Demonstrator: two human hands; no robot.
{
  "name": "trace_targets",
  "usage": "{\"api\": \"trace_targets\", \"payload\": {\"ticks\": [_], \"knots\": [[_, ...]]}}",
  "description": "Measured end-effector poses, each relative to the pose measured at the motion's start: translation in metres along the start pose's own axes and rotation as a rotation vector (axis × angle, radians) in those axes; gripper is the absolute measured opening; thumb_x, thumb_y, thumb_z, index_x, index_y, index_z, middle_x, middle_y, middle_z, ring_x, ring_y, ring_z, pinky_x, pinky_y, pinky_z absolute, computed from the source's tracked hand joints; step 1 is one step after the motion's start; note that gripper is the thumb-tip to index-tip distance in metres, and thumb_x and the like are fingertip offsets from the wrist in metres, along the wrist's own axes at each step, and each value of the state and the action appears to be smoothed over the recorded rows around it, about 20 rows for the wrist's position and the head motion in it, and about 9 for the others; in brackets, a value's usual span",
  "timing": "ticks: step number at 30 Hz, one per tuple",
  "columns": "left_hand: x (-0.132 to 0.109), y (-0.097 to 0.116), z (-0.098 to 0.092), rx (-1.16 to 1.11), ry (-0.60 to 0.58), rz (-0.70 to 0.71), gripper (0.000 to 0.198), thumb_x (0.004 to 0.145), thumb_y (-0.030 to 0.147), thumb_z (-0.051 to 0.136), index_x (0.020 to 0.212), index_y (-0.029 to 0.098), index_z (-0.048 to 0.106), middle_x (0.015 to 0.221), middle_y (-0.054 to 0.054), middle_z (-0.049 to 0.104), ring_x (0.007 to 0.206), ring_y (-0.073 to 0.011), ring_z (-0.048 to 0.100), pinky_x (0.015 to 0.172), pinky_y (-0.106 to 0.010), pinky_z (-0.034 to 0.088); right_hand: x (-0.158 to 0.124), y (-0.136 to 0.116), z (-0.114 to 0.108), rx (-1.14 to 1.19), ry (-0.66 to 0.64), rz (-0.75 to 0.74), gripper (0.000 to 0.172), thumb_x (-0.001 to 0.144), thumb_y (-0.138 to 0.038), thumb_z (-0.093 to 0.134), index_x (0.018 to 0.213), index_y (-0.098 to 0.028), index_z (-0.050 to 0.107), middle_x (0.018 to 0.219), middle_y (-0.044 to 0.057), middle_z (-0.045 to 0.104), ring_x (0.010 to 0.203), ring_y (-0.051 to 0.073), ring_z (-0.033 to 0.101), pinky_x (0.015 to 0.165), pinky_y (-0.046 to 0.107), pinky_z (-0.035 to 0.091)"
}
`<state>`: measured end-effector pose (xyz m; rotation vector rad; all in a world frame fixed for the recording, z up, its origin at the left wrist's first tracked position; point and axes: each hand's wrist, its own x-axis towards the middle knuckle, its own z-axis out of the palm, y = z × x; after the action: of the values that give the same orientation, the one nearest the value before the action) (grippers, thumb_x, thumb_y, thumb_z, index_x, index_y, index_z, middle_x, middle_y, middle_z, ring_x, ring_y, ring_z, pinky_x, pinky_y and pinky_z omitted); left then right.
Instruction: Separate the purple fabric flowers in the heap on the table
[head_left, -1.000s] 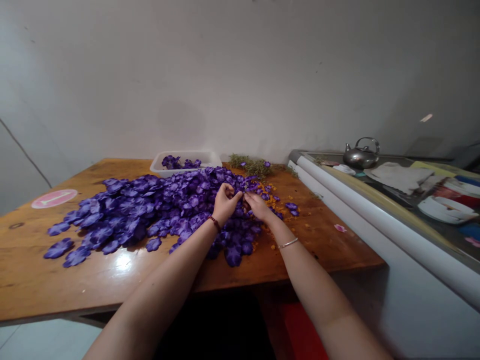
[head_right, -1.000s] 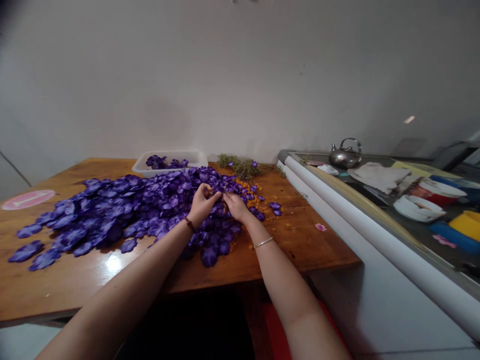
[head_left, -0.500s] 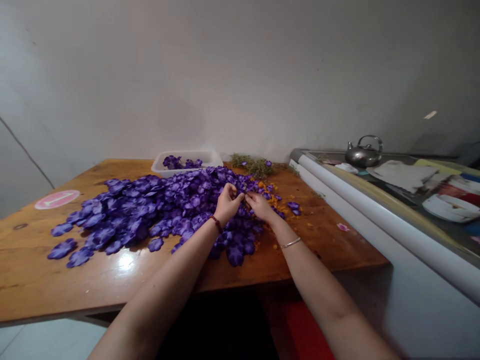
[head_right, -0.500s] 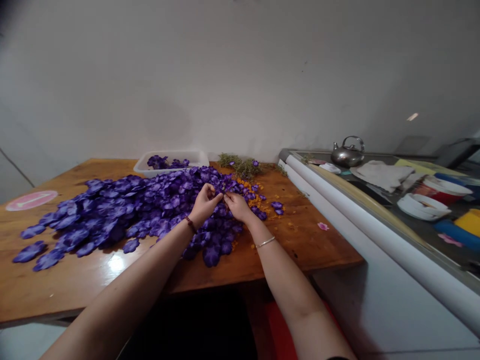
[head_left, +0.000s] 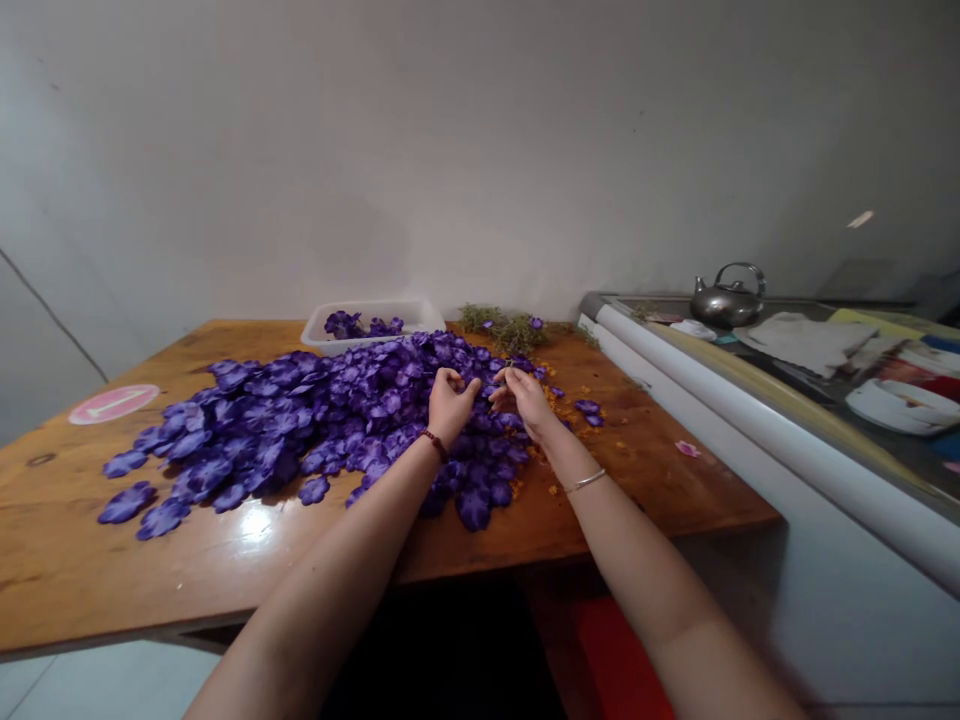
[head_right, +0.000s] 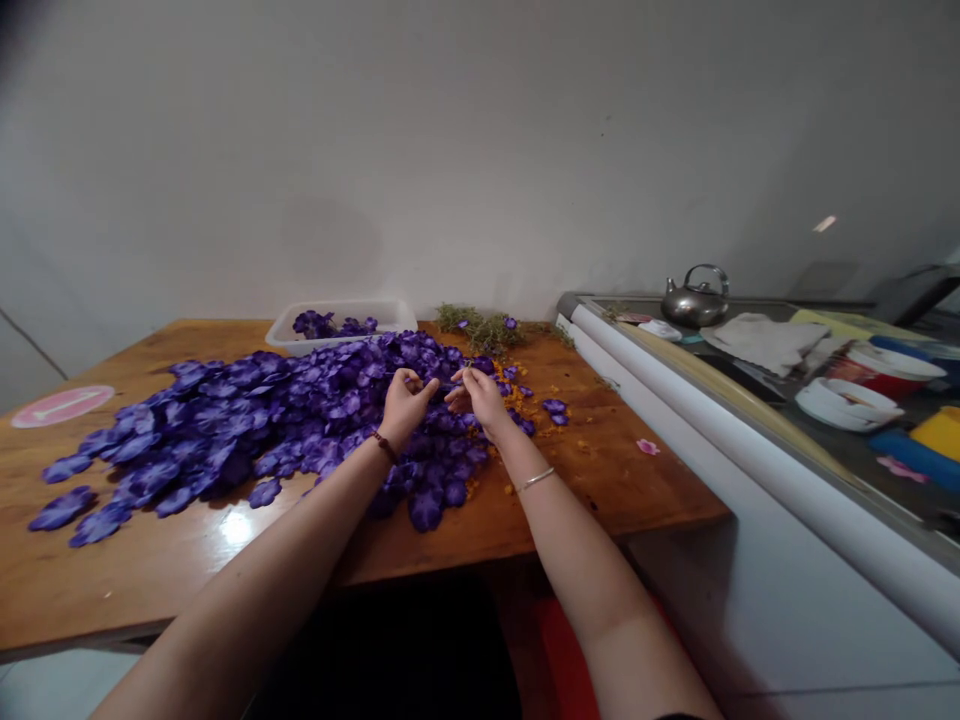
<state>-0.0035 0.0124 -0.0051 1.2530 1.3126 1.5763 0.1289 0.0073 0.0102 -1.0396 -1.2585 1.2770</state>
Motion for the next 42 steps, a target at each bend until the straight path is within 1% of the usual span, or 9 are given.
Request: {"api": "trace_targets", "payload": {"ticks": [5,11,14,19,26,30,34,37,42], "knots": [[-0.002,0.005,-0.004,0.101,-0.168,-0.052,0.025,0.079,0.033,0.065,0.087,0.02,0.045,0.067,0.002,0.063,0.06,-0.013,0.058,0.059,-0.023,0.041,-0.005,-0.007,-0.002,0.171,-0.186,0.18,0.025,0.08,-0.042,0.061,0.073,-0.022,0.048,0.057,-0.004,0.064,0.048,0.012,0.06,0.052,0.023,0.05],[-0.016,0.009,-0.012,0.915,-0.307,0.163,0.033,0.078,0.042,0.068,0.1,0.021,0.054,0.093,-0.007,0.07,0.096,-0.0264,0.063,0.074,-0.031,0.047,0.007,-0.007,-0.013,0.306,0.171,0.119,0.024,0.076,-0.03,0.064,0.066,-0.022,0.045,0.051,-0.008,0.056,0.042,0.008,0.053,0.044,0.019,0.044],[-0.023,0.011,-0.011,1.079,-0.412,0.182,0.033,0.079,0.032,0.068,0.108,0.023,0.054,0.094,-0.007,0.071,0.101,-0.0274,0.062,0.075,-0.031,0.048,0.01,-0.005,-0.017,0.259,0.25,0.091,0.025,0.071,-0.025,0.067,0.063,-0.021,0.044,0.052,-0.008,0.055,0.044,0.007,0.053,0.045,0.018,0.044],[-0.024,0.015,-0.009,0.887,-0.314,0.195,0.022,0.082,0.026,0.063,0.103,0.026,0.057,0.093,-0.001,0.072,0.095,-0.0221,0.064,0.072,-0.028,0.046,0.009,-0.004,-0.015,0.055,0.271,0.099,0.033,0.07,-0.031,0.069,0.066,-0.022,0.038,0.059,-0.007,0.061,0.051,0.01,0.059,0.047,0.019,0.044],[-0.015,0.011,-0.008,0.531,-0.212,0.122,0.016,0.081,0.031,0.063,0.094,0.023,0.059,0.083,0.0,0.073,0.074,-0.0161,0.064,0.064,-0.024,0.043,0.008,0.004,-0.014,-0.11,0.036,0.046,0.052,0.053,-0.043,0.081,0.068,-0.022,0.035,0.068,-0.004,0.063,0.066,0.013,0.063,0.056,0.023,0.049],[-0.017,0.013,-0.008,0.558,-0.132,0.129,0.014,0.082,0.03,0.062,0.094,0.023,0.059,0.087,0.0,0.073,0.076,-0.0168,0.064,0.065,-0.025,0.042,0.011,0.007,-0.023,-0.285,0.06,-0.006,0.051,0.057,-0.045,0.078,0.065,-0.023,0.033,0.061,-0.005,0.057,0.063,0.015,0.062,0.059,0.026,0.048],[-0.018,0.018,-0.009,0.615,-0.073,0.115,0.015,0.084,0.031,0.06,0.097,0.024,0.06,0.091,0.0,0.073,0.079,-0.0179,0.065,0.066,-0.026,0.042,0.009,0.004,-0.032,-0.853,0.189,-0.108,0.045,0.058,-0.036,0.08,0.064,-0.023,0.037,0.063,-0.003,0.059,0.064,0.015,0.059,0.06,0.024,0.042],[-0.019,0.018,-0.009,0.632,-0.077,0.112,0.015,0.084,0.032,0.059,0.097,0.025,0.06,0.092,0.0,0.073,0.079,-0.0175,0.065,0.066,-0.026,0.042,0.002,0.001,-0.032,-1.165,0.134,-0.066,0.044,0.056,-0.037,0.082,0.067,-0.023,0.042,0.067,-0.001,0.062,0.067,0.017,0.059,0.057,0.024,0.037],[-0.019,0.013,-0.009,0.649,-0.098,0.138,0.013,0.084,0.031,0.059,0.095,0.025,0.063,0.092,0.0,0.073,0.078,-0.017,0.065,0.064,-0.025,0.042,-0.004,0.0,-0.026,-1.231,0.04,0.007,0.034,0.062,-0.026,0.079,0.072,-0.023,0.047,0.072,0.0,0.064,0.072,0.017,0.061,0.057,0.024,0.034]]}}
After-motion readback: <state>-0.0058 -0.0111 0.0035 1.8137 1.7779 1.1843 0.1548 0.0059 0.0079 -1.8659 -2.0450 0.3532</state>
